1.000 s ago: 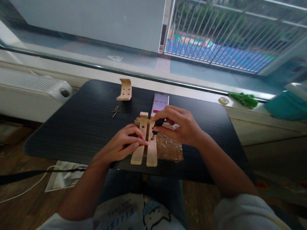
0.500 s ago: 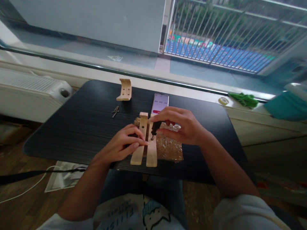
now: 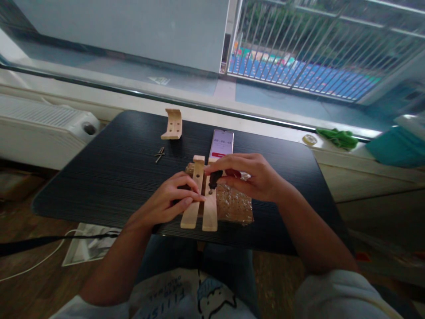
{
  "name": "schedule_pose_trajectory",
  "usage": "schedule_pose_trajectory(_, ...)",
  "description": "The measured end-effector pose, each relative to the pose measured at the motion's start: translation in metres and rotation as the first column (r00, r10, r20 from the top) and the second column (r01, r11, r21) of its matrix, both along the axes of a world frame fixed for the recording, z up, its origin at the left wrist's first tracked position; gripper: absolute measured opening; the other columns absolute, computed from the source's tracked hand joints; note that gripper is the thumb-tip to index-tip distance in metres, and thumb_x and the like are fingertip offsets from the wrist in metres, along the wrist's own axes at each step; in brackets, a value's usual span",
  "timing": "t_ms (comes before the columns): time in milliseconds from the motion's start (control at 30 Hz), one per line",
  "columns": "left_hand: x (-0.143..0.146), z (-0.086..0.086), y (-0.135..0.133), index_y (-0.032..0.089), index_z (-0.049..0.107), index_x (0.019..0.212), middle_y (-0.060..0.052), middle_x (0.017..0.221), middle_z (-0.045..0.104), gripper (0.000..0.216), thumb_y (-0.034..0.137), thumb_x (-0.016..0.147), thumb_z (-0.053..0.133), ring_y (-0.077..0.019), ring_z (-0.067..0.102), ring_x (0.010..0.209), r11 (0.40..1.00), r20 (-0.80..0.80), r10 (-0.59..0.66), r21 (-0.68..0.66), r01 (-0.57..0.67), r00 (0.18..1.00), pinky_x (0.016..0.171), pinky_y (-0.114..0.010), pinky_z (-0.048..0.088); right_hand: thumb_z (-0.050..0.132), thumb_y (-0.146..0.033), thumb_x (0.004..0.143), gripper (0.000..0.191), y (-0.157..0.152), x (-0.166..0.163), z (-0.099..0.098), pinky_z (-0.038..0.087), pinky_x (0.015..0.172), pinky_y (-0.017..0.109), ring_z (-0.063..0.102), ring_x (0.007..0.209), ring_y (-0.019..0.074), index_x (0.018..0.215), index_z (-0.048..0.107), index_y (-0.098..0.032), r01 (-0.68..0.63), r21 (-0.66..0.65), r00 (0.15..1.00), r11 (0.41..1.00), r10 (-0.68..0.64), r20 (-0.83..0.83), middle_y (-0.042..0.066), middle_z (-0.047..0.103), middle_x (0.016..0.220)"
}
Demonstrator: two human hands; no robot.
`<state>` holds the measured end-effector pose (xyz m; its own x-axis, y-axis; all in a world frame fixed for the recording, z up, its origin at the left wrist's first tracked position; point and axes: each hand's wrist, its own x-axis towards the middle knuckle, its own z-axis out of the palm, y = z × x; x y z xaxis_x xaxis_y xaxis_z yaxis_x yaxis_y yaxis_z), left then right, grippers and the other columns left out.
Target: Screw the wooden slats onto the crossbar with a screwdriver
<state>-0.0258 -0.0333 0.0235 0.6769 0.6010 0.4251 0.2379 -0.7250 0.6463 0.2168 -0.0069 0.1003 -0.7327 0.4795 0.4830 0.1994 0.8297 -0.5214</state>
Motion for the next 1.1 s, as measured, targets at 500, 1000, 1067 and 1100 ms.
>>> schedule_pose_trajectory(500,0.000,0.002,0.000,0.022,0.073,0.104,-0.006,0.094,0.063,0.036,0.035,0.101,0.039,-0.0196,0.054,0.095,1.000,-0.012,0.011,0.000,-0.011,1.000,0.085,-0.034,0.044,0.062,-0.031,0.089,0.022,0.000,-0.005,-0.006,0.044,0.061,0.020,0.051,0.062,0.0060,0.104,0.065,-0.016,0.100,0.091,0.993,0.991,-0.093,-0.078,-0.001,0.064,0.079)
schedule_pose_trajectory(1000,0.000,0.002,0.000,0.023,0.073,0.105,-0.006,0.094,0.063,0.037,0.035,0.100,0.039,-0.0196,0.054,0.093,1.000,-0.018,0.016,-0.003,-0.016,1.000,0.085,-0.034,0.044,0.068,-0.033,0.084,0.021,-0.001,-0.010,-0.012,0.042,0.057,0.021,0.047,0.059,0.0063,0.095,0.060,-0.016,0.141,0.148,0.986,0.979,-0.125,-0.112,-0.002,0.061,0.077)
schedule_pose_trajectory(1067,0.001,0.002,0.000,0.023,0.073,0.105,-0.006,0.094,0.063,0.037,0.035,0.101,0.039,-0.0194,0.054,0.094,1.000,-0.014,0.012,-0.001,-0.012,1.000,0.085,-0.034,0.044,0.067,-0.033,0.085,0.021,-0.001,-0.010,-0.013,0.043,0.058,0.021,0.048,0.060,0.0063,0.097,0.060,-0.017,0.146,0.151,0.984,0.978,-0.127,-0.126,-0.001,0.063,0.080)
schedule_pose_trajectory(1100,0.001,0.002,0.000,0.023,0.073,0.105,-0.006,0.094,0.063,0.037,0.035,0.101,0.039,-0.0194,0.054,0.094,1.000,-0.011,0.009,0.000,-0.009,1.000,0.085,-0.034,0.044,0.066,-0.032,0.086,0.020,-0.001,-0.011,-0.013,0.044,0.058,0.021,0.049,0.060,0.0064,0.098,0.060,-0.017,0.140,0.156,0.984,0.978,-0.120,-0.131,0.000,0.063,0.082)
